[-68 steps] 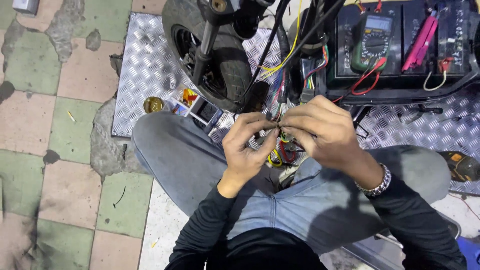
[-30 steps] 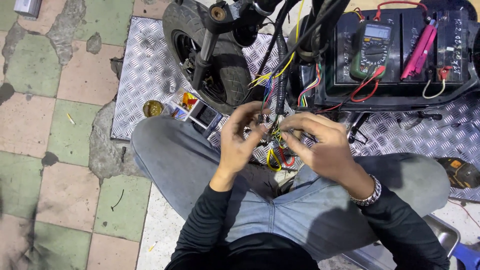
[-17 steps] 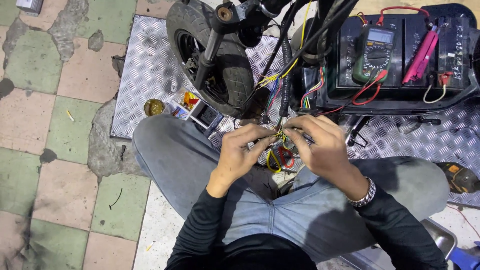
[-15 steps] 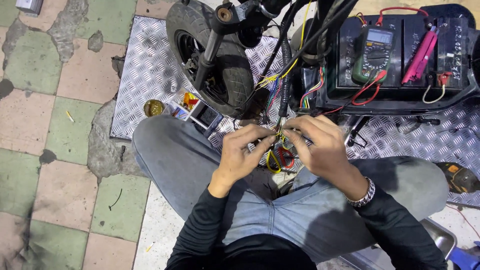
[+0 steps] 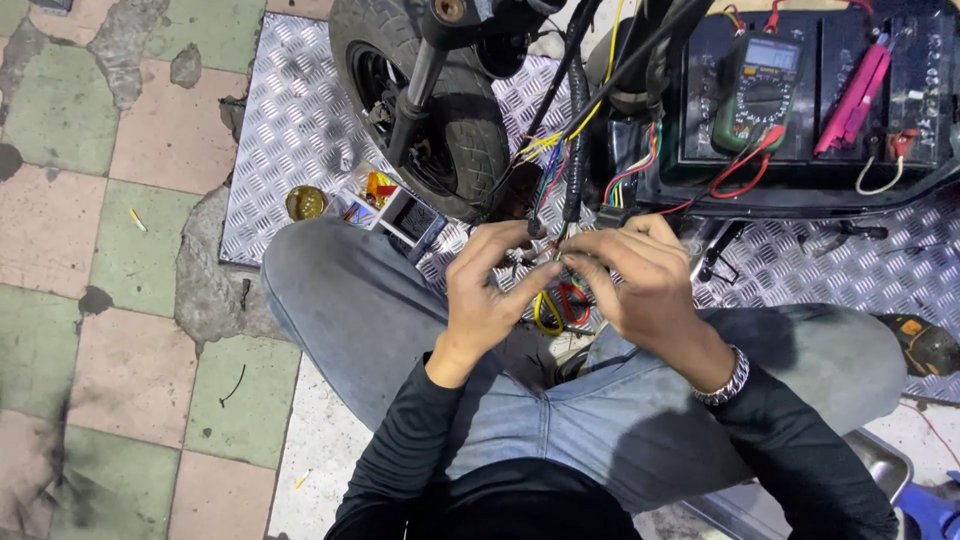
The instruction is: Connecting and insulating electrical wires on a motorcycle using a lighter and connectors.
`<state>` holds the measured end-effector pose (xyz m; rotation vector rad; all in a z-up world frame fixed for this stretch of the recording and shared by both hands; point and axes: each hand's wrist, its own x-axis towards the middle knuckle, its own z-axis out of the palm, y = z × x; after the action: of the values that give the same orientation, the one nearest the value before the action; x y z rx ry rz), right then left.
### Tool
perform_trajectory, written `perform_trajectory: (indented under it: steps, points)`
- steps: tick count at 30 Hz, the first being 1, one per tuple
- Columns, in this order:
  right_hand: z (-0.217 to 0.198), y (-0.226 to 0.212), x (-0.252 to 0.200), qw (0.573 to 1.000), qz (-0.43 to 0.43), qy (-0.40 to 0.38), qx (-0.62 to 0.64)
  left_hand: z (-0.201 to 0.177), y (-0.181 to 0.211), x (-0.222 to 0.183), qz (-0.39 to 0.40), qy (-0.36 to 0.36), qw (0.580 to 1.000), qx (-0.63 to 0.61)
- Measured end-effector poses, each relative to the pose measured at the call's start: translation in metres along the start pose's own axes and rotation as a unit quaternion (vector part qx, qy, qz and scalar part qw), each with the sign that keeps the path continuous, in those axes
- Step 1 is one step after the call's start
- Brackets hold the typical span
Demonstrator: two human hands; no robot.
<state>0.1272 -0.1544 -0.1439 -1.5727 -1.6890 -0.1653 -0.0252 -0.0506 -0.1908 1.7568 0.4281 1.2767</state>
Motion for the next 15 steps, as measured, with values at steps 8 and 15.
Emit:
perform_trajectory:
  steps: [8, 15]
  points:
    - [0.001, 0.01, -0.008, 1.0, 0.019, -0.014, 0.002, 0.005, 0.002, 0.005, -0.068, -0.048, 0.996, -0.042]
    - [0.0, 0.014, -0.011, 0.997, -0.008, -0.055, -0.053, 0.004, 0.006, 0.007, -0.06, -0.077, 0.995, 0.024]
